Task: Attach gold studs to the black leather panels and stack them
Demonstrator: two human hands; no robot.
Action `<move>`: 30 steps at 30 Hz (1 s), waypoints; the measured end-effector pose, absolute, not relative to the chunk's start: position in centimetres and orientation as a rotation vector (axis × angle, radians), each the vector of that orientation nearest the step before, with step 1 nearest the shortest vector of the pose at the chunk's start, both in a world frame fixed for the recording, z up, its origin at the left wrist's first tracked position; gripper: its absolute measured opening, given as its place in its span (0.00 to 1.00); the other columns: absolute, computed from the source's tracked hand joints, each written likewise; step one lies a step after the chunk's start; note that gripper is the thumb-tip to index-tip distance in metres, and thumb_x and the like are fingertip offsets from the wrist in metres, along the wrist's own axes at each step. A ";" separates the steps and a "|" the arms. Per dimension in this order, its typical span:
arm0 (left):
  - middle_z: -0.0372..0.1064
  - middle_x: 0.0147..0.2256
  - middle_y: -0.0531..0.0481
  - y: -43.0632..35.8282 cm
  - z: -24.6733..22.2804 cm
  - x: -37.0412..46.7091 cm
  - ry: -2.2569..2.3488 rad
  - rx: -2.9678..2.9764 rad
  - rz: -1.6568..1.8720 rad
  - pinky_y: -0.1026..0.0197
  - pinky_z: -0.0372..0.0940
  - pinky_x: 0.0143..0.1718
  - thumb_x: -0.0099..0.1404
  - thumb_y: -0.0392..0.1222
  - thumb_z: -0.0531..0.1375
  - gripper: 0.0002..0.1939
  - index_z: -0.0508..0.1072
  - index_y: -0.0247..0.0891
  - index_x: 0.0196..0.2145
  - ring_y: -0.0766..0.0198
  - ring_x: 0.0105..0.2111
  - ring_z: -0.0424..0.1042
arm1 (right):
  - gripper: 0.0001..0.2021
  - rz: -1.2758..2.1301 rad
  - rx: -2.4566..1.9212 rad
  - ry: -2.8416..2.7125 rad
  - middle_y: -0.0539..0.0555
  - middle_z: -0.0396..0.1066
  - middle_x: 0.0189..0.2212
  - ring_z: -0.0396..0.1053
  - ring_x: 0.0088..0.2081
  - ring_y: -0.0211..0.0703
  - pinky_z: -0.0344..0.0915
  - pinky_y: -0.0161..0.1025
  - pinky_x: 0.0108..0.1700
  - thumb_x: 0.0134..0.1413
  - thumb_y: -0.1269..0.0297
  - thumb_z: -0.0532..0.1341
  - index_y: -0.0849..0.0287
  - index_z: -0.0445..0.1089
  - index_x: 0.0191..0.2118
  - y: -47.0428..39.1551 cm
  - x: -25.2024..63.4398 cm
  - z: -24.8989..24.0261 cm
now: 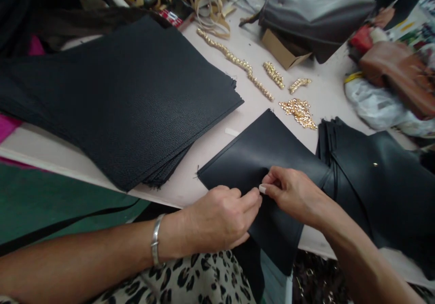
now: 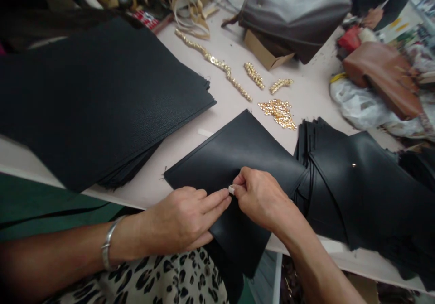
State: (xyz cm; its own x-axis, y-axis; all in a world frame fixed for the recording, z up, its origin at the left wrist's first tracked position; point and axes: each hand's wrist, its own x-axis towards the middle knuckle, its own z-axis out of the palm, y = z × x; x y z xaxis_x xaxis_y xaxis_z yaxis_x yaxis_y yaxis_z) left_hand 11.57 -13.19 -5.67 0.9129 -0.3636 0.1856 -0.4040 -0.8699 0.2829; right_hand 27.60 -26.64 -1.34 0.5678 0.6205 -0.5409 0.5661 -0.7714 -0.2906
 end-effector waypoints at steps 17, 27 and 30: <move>0.76 0.44 0.46 -12.8 -6.5 11.5 -0.567 2.615 0.392 0.56 0.67 0.31 0.67 0.33 0.54 0.13 0.73 0.36 0.47 0.59 0.34 0.74 | 0.26 0.310 -2.779 -0.762 0.64 0.72 0.53 0.68 0.55 0.54 0.60 0.46 0.57 0.54 0.55 0.67 0.62 0.69 0.56 -26.6 34.9 -1.0; 0.77 0.42 0.46 -12.5 -7.7 10.7 -0.589 2.565 0.701 0.58 0.70 0.35 0.61 0.25 0.50 0.21 0.75 0.38 0.46 0.60 0.34 0.76 | 0.18 0.691 -2.340 -0.576 0.52 0.77 0.27 0.74 0.32 0.46 0.69 0.38 0.36 0.34 0.55 0.75 0.63 0.77 0.32 -28.3 36.7 -0.4; 0.78 0.44 0.47 -12.6 -7.6 10.7 -0.570 2.536 0.800 0.61 0.72 0.39 0.64 0.26 0.50 0.20 0.76 0.40 0.45 0.62 0.37 0.78 | 0.19 0.633 -2.140 -0.485 0.52 0.79 0.29 0.76 0.31 0.45 0.72 0.38 0.34 0.38 0.51 0.71 0.60 0.78 0.34 -31.0 35.3 1.3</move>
